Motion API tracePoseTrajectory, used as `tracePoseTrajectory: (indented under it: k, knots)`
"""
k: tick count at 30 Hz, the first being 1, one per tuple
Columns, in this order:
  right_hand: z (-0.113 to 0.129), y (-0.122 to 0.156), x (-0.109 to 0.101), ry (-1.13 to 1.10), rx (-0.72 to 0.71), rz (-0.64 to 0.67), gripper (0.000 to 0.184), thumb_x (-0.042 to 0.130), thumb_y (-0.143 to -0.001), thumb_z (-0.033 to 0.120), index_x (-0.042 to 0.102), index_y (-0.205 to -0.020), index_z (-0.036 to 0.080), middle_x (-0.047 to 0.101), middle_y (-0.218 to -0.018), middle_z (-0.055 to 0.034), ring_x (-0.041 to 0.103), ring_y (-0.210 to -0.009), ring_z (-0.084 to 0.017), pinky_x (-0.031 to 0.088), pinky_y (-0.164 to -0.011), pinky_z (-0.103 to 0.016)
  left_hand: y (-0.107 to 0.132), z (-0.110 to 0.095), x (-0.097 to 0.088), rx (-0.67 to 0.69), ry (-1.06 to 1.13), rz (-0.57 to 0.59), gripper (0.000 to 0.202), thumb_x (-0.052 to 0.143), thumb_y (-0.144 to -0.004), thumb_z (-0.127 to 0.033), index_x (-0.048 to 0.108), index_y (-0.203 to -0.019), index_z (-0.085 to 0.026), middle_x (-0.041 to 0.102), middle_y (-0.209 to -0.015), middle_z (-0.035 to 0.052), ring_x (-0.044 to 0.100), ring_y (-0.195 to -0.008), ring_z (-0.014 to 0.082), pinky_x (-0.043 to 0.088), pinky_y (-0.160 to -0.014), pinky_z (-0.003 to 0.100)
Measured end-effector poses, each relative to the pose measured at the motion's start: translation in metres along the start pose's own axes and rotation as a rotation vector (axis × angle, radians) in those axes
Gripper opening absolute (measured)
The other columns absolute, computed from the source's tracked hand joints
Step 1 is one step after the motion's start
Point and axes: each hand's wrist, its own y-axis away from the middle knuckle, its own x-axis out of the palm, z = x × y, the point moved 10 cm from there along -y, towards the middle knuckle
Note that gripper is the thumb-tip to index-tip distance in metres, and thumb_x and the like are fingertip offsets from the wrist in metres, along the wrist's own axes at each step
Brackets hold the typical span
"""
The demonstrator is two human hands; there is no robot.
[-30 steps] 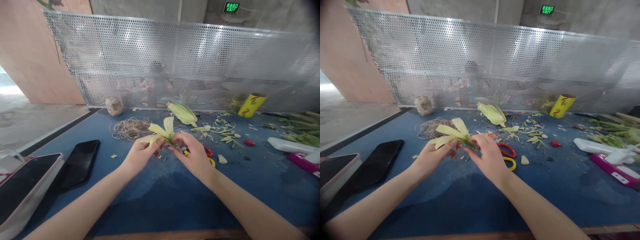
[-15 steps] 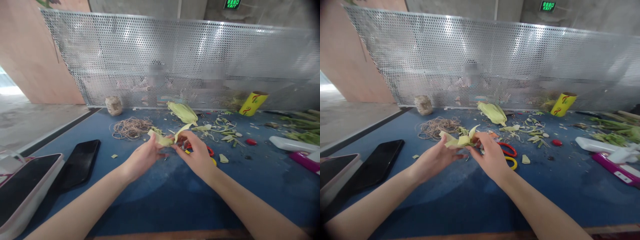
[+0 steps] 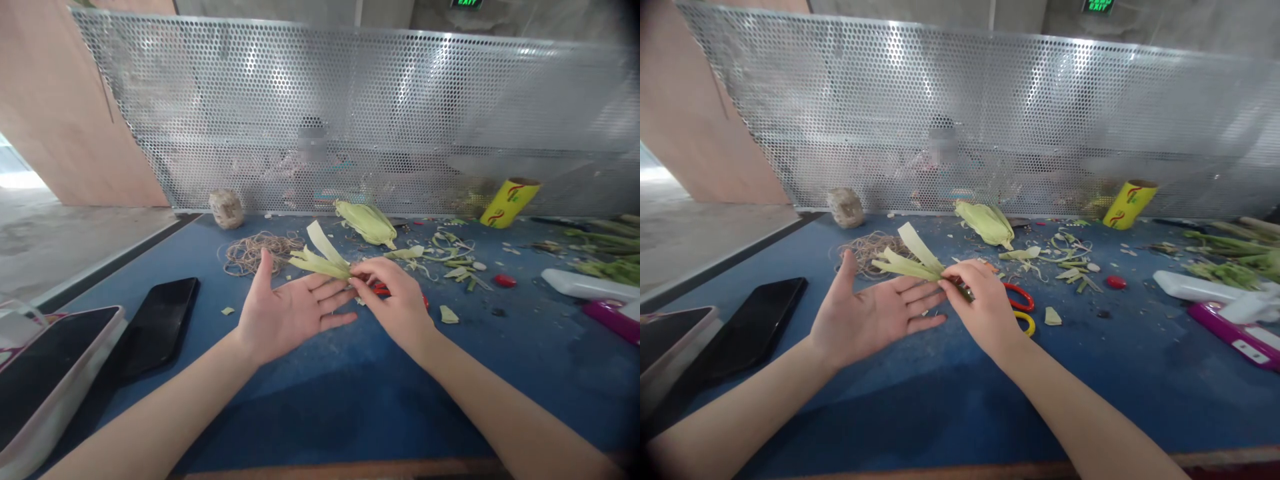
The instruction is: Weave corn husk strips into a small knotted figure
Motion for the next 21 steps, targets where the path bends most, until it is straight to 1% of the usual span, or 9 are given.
tracePoseTrajectory:
  k: [2,4,6,7,10,13,15,17,21]
  knots:
    - [-0.004,0.0,-0.001,-0.035,0.038,-0.02,0.006,0.052,-0.079,0.016,0.054,-0.081,0.021,0.061,-0.082,-0.0019,0.057,-0.07,-0.013,0.049,-0.066,-0.024,-0.001,0.0,-0.005,0.025,-0.144,-0.059,0.078,0.047,-0.066,-0.069,0.054,-0.112,-0.007,0.052,-0.125,0.0192,0.034,-0.124,0.0369,0.034,-0.095,0.05]
    - [-0.006,0.001,0.0,-0.07,0.068,-0.031,0.007,0.052,-0.078,0.015,0.053,-0.082,0.021,0.061,-0.081,-0.0012,0.059,-0.07,-0.012,0.05,-0.066,-0.024,-0.002,-0.004,-0.01,0.112,-0.367,-0.158,0.058,0.071,-0.061,-0.043,0.056,-0.109,-0.014,0.052,-0.126,0.0149,0.043,-0.118,0.0345,0.04,-0.089,0.044]
    - [-0.007,0.003,0.006,-0.099,0.101,0.004,0.008,0.052,-0.077,0.015,0.051,-0.082,0.022,0.061,-0.082,-0.0009,0.06,-0.072,-0.013,0.05,-0.067,-0.025,0.0,-0.008,-0.014,0.205,-0.557,-0.261,0.052,0.076,-0.057,-0.019,0.057,-0.105,-0.018,0.055,-0.122,0.0105,0.051,-0.111,0.0293,0.044,-0.086,0.038]
    - [-0.007,0.004,0.01,-0.119,0.114,0.03,0.008,0.052,-0.077,0.015,0.051,-0.082,0.022,0.061,-0.083,-0.001,0.06,-0.073,-0.013,0.05,-0.069,-0.026,0.001,-0.009,-0.017,0.227,-0.608,-0.309,0.049,0.075,-0.057,-0.016,0.058,-0.103,-0.018,0.058,-0.119,0.0092,0.054,-0.108,0.0269,0.045,-0.086,0.037]
    - [-0.008,0.007,0.023,-0.245,0.155,0.102,0.011,0.05,-0.077,0.014,0.048,-0.084,0.023,0.059,-0.085,-0.002,0.061,-0.079,-0.015,0.051,-0.075,-0.03,0.004,-0.01,-0.033,0.252,-0.652,-0.459,0.043,0.073,-0.06,-0.017,0.06,-0.1,-0.016,0.066,-0.103,0.0069,0.06,-0.094,0.0211,0.046,-0.085,0.035]
    - [-0.012,0.008,0.025,-0.429,0.221,0.085,0.011,0.046,-0.081,0.016,0.045,-0.09,0.024,0.059,-0.086,-0.0033,0.061,-0.084,-0.016,0.052,-0.078,-0.033,0.006,-0.019,-0.047,0.3,-0.648,-0.554,0.03,0.07,-0.065,-0.021,0.063,-0.094,-0.013,0.069,-0.09,0.006,0.062,-0.082,0.0171,0.049,-0.078,0.031]
    - [-0.015,0.007,0.022,-0.508,0.251,0.038,0.009,0.045,-0.083,0.018,0.044,-0.09,0.024,0.059,-0.088,-0.0043,0.061,-0.087,-0.017,0.052,-0.079,-0.033,0.007,-0.024,-0.051,0.326,-0.606,-0.561,0.021,0.065,-0.07,-0.023,0.066,-0.088,-0.012,0.068,-0.088,0.0071,0.062,-0.08,0.0167,0.05,-0.072,0.029]
    - [-0.018,0.007,0.019,-0.528,0.278,0.008,0.009,0.047,-0.082,0.018,0.043,-0.088,0.024,0.058,-0.088,-0.0048,0.061,-0.088,-0.017,0.052,-0.077,-0.032,0.006,-0.023,-0.053,0.315,-0.569,-0.554,0.018,0.063,-0.072,-0.023,0.067,-0.085,-0.011,0.068,-0.09,0.0082,0.061,-0.08,0.0174,0.051,-0.069,0.029]
    - [-0.025,0.008,0.021,-0.518,0.327,0.0,0.012,0.053,-0.079,0.018,0.045,-0.086,0.023,0.057,-0.085,-0.0038,0.062,-0.083,-0.017,0.053,-0.074,-0.031,0.003,-0.017,-0.05,0.265,-0.588,-0.515,0.02,0.066,-0.07,-0.024,0.068,-0.085,-0.012,0.067,-0.098,0.0093,0.061,-0.088,0.0196,0.052,-0.073,0.031]
